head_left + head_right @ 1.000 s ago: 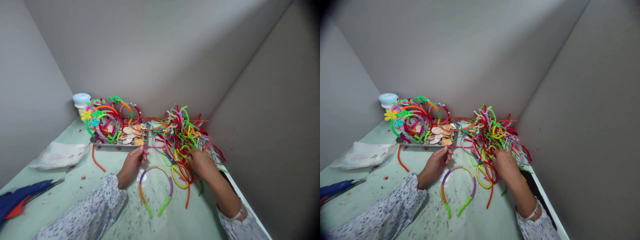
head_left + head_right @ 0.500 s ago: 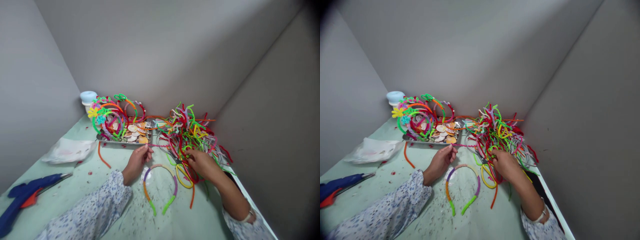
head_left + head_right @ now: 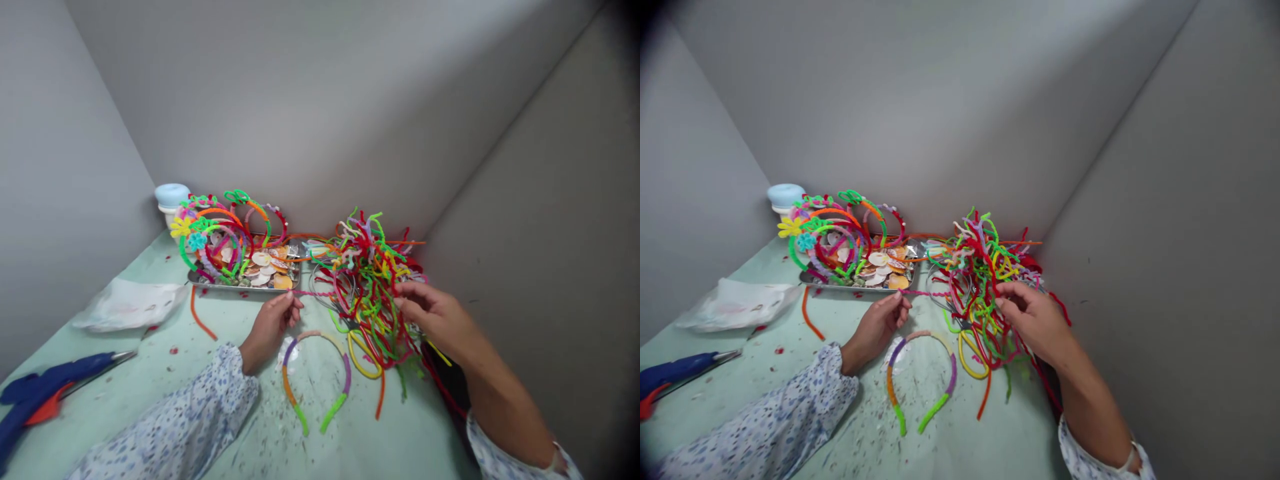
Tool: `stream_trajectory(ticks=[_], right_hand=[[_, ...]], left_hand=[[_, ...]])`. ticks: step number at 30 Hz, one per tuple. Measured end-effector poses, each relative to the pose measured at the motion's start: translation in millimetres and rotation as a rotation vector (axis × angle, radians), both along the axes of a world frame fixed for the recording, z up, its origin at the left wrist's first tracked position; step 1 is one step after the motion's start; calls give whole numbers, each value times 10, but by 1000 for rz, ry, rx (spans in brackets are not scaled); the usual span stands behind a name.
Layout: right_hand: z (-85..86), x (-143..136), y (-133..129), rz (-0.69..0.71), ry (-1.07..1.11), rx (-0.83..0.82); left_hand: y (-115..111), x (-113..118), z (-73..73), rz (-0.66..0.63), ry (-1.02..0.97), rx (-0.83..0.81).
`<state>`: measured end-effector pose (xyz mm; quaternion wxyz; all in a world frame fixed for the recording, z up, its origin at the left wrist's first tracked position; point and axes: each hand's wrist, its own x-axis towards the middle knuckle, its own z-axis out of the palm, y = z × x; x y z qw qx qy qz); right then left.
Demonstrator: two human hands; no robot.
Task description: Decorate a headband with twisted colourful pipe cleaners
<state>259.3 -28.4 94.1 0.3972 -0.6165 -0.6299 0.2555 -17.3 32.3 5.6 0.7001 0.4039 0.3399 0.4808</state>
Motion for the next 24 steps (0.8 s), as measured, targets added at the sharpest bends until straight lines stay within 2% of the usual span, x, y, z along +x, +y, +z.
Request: stream_trajectory(ticks=[3, 6, 11, 17, 19, 24], right_hand=[[115, 40, -56, -58, 150, 18], [154, 65, -74, -118, 318, 51], [124, -15, -29, -56, 602, 22], [-38, -246, 29, -11, 665, -106], [-116, -318, 44, -2, 655, -111], [-288, -576, 54, 8, 639, -126]], left_hand=[[-2, 4, 9, 2, 2, 0], [-10, 5, 24, 4, 6, 1], [-17, 0, 17, -7, 22, 7], [-49, -6, -2, -9, 155, 104], [-88, 0, 37, 2, 253, 192], [-224, 56, 185, -67, 440, 431]])
